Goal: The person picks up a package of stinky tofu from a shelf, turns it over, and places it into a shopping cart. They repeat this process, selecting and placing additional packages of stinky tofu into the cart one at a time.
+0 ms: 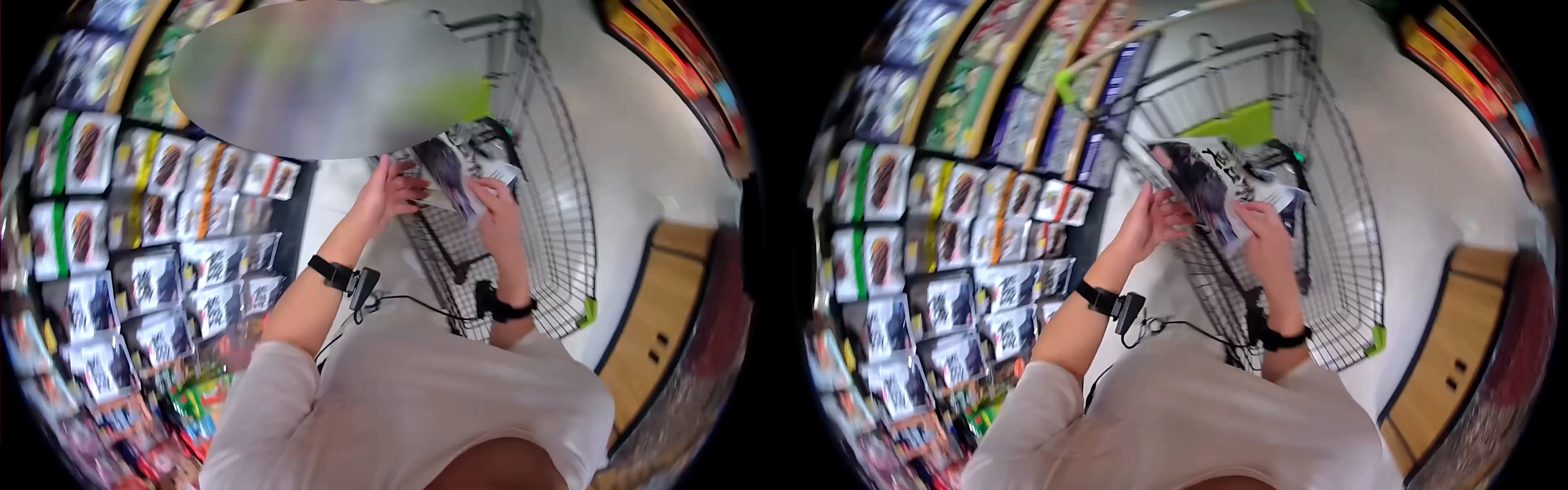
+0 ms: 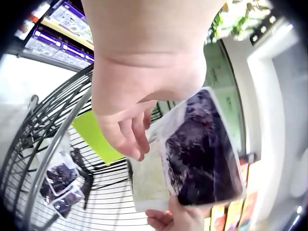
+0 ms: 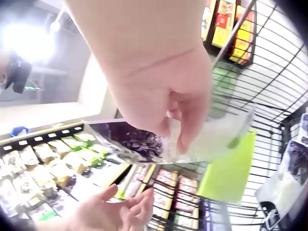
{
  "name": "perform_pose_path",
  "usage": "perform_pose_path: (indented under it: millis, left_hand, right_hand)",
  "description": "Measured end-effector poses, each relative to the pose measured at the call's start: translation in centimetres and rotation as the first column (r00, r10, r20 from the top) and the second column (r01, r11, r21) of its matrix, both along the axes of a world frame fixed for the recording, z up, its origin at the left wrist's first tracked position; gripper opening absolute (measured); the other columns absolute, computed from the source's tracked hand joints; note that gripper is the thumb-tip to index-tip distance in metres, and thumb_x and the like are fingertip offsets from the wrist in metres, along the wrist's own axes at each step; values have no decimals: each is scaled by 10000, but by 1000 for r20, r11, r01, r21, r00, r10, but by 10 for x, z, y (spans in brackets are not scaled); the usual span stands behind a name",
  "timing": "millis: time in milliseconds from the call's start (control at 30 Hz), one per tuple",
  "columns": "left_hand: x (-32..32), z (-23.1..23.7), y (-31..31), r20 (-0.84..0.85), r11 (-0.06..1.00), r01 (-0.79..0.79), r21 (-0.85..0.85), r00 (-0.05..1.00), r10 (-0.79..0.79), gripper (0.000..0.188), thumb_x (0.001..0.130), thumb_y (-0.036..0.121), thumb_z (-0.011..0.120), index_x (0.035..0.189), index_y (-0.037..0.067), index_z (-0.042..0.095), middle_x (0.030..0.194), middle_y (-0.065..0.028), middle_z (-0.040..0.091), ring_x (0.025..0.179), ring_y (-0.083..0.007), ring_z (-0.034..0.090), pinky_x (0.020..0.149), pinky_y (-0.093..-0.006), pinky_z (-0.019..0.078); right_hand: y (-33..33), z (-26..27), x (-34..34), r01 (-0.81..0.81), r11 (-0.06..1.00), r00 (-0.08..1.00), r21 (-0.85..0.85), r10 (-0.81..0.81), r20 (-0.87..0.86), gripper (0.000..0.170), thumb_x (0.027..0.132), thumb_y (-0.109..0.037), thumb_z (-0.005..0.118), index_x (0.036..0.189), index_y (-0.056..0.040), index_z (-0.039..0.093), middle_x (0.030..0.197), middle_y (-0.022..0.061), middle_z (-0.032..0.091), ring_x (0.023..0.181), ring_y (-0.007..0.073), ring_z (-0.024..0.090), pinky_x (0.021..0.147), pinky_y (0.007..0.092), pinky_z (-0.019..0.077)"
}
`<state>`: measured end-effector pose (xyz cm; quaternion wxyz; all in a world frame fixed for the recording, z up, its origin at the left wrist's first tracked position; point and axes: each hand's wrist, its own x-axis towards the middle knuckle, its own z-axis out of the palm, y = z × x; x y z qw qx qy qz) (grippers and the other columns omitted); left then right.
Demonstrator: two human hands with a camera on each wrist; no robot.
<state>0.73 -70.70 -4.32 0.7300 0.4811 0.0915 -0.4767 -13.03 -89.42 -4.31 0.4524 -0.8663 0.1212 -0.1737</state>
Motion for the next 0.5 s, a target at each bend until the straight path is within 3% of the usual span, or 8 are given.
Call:
perform_pose_path:
  millis: [33, 67, 100, 133, 167, 300, 367, 500]
  left_hand:
    - [2, 30, 27, -89, 979, -54, -195, 995, 37, 503, 912, 396, 462, 1241, 16, 463, 1097, -128, 603, 955, -281, 600, 795, -421, 494]
    - [5, 18, 68, 442, 946, 213, -245, 893, -86, 548, 906, 368, 498, 1316, 22, 382, 1183, -118, 562, 1077, -247, 543, 923, -406, 431]
    - [14, 33, 108, 34, 877, 56, -477, 998, -45, 522, 874, 262, 562, 1310, 23, 403, 1246, -103, 519, 1127, -224, 505, 972, -389, 392]
    - [9, 32, 143, 437, 978, -188, -90, 875, 209, 525, 826, 211, 629, 1276, 14, 444, 1227, -101, 526, 1097, -221, 522, 959, -360, 405]
    - [-2, 133, 152, 47, 975, -222, 0, 974, 222, 489, 842, 186, 614, 1268, 9, 451, 1205, -101, 538, 1063, -208, 538, 928, -338, 428]
    - [-18, 156, 268, 377, 947, -217, -236, 878, 295, 427, 839, 94, 602, 1234, 3, 468, 1135, -97, 577, 977, -175, 577, 844, -328, 475]
    - [-40, 143, 268, 406, 915, -312, -256, 824, 395, 467, 819, 53, 619, 1252, -2, 452, 1148, -113, 577, 979, -189, 588, 841, -335, 485]
    - [-73, 124, 372, 356, 819, -497, -288, 738, 573, 464, 819, 11, 595, 1256, -30, 445, 1179, -146, 569, 1032, -228, 588, 893, -348, 479]
  right_hand:
    - [19, 21, 2, -53, 996, 997, -68, 57, 57, 435, 701, 40, 470, 1062, -118, 655, 1097, 106, 576, 998, 259, 565, 795, 319, 446]
    - [40, 39, -1, -86, 991, 988, -99, 98, 119, 360, 716, 4, 521, 1020, -108, 679, 1138, 112, 572, 1038, 272, 553, 844, 319, 433]
    - [53, 55, 6, -169, 970, 958, -173, 203, 202, 282, 737, -57, 569, 986, -94, 696, 1153, 140, 563, 1054, 299, 541, 888, 338, 416]
    - [74, 71, 11, -232, 961, 926, -150, 266, 270, 259, 733, -76, 593, 968, -79, 702, 1150, 185, 552, 1064, 338, 532, 910, 366, 405]
    - [93, 79, 20, -309, 935, 863, -174, 353, 361, 247, 706, -98, 646, 944, -77, 708, 1150, 196, 547, 1063, 345, 531, 921, 375, 401]
    - [194, 126, 63, -515, 827, 678, -228, 555, 482, 211, 748, -18, 622, 946, -30, 691, 1331, 258, 389, 1181, 381, 459, 1009, 391, 337]
    - [187, 109, 80, -670, 742, 595, 29, 514, 618, 264, 798, 51, 514, 1024, 13, 646, 1418, 255, 261, 1234, 378, 409, 1027, 388, 319]
    - [301, 129, 115, -625, 159, 727, 764, 474, 497, 514, 851, 44, 390, 1356, 18, 301, 1429, 201, 281, 1265, 255, 389, 1023, 346, 350]
